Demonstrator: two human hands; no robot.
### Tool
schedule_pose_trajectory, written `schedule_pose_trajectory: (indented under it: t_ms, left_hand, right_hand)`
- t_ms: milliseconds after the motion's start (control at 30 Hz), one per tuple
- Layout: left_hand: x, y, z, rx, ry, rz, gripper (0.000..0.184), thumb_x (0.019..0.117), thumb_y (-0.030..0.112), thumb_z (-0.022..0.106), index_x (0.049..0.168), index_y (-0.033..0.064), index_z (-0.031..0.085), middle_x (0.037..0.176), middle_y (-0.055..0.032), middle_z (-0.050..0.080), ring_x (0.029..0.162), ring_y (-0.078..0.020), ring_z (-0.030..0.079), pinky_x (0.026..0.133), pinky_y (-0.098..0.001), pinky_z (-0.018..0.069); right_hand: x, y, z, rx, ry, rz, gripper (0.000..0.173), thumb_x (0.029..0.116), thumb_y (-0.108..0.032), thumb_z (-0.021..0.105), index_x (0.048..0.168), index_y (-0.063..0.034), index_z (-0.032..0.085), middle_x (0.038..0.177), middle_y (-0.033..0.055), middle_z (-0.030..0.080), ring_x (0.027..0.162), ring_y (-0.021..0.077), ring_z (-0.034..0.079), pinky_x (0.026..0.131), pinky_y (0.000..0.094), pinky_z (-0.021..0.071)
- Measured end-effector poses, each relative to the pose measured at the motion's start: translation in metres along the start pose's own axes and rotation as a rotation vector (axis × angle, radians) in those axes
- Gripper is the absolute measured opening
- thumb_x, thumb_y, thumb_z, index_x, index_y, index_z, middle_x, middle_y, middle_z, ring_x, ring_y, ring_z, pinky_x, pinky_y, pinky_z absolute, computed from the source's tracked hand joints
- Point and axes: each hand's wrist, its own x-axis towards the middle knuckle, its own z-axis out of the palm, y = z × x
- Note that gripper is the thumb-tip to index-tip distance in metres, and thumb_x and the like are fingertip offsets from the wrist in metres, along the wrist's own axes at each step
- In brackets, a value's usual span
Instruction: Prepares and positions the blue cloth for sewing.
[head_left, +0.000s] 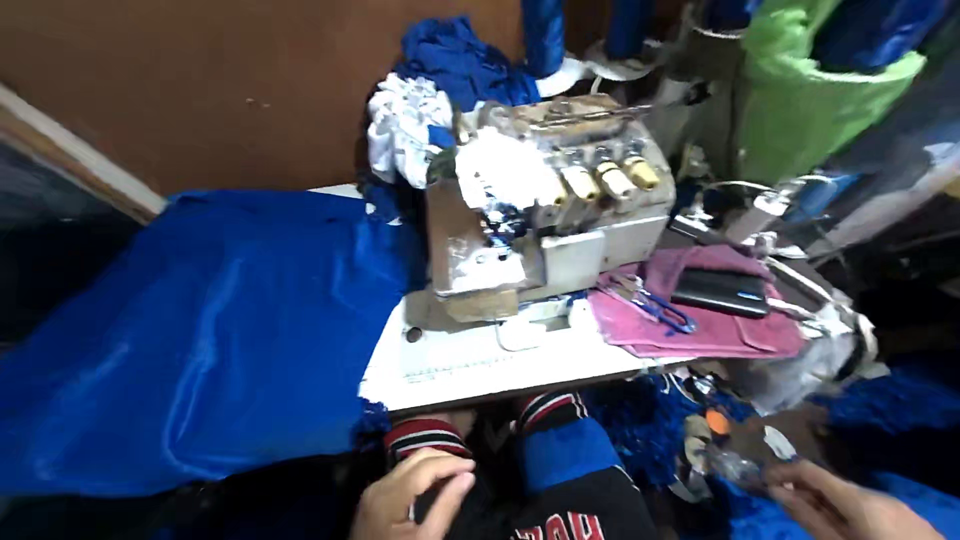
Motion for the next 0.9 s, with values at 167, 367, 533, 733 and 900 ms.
schedule_pose_trajectory:
  t_ms: [167,367,533,733,900]
  left_hand:
    - [0.055,-0.017,-0.107,0.345,0.198,0.153,0.024,0.1001,0.034,0.062,0.103,0.0201,0.081,0.102,0.007,0.075,0.096,-0.0043,0.07,0.084,-0.0274,0.0607]
    - [0.079,-0.003,-0.086,0.224,-0.175,0.14,0.025,0.1019,0.038,0.057,0.096,0.0236,0.077,0.09,0.0122,0.072,0.081,0.0004,0.067,0.071,-0.0246,0.0592]
    - [0.037,-0.084,0.071,0.126,-0.927,-0.587,0.043,0.1075,0.028,0.045,0.139,0.0034,0.06,0.134,-0.0217,0.063,0.13,-0.0367,0.058,0.111,-0.0585,0.0429]
    - [0.03,-0.14,0.121,-0.197,-0.643,-0.633,0.03,0.0906,0.022,0.074,0.11,-0.0009,0.071,0.11,-0.018,0.069,0.103,-0.0284,0.067,0.095,-0.048,0.0538]
    - [0.003,-0.114,0.074,0.176,-0.377,-0.345,0.034,0.1057,0.031,0.053,0.111,0.0067,0.076,0.11,-0.0121,0.072,0.108,-0.026,0.068,0.102,-0.0464,0.0528]
  right_hand:
    - [0.122,-0.172,0.035,0.083,-0.015,-0.741,0.029,0.1075,-0.037,0.051,0.119,-0.0184,0.071,0.103,-0.0014,0.073,0.089,0.0108,0.07,0.08,0.0378,0.0604]
    - [0.166,-0.255,0.065,0.067,-0.212,-0.89,0.024,0.1075,-0.032,0.052,0.109,-0.0153,0.07,0.09,-0.0048,0.069,0.08,0.0049,0.066,0.073,0.0282,0.0583]
    - [0.127,-0.17,0.123,0.123,-0.127,-0.716,0.029,0.1079,-0.032,0.049,0.111,-0.0142,0.072,0.097,0.0003,0.073,0.088,0.011,0.071,0.08,0.0361,0.0606]
    - [0.119,-0.11,0.183,0.286,-0.018,-0.306,0.025,0.1031,-0.029,0.054,0.111,-0.017,0.074,0.096,-0.0057,0.074,0.084,0.0061,0.07,0.078,0.0325,0.0615]
    - [0.12,-0.109,0.186,0.296,0.048,-0.315,0.027,0.104,-0.032,0.052,0.109,-0.0177,0.074,0.093,-0.0057,0.073,0.083,0.0053,0.069,0.077,0.0315,0.0603]
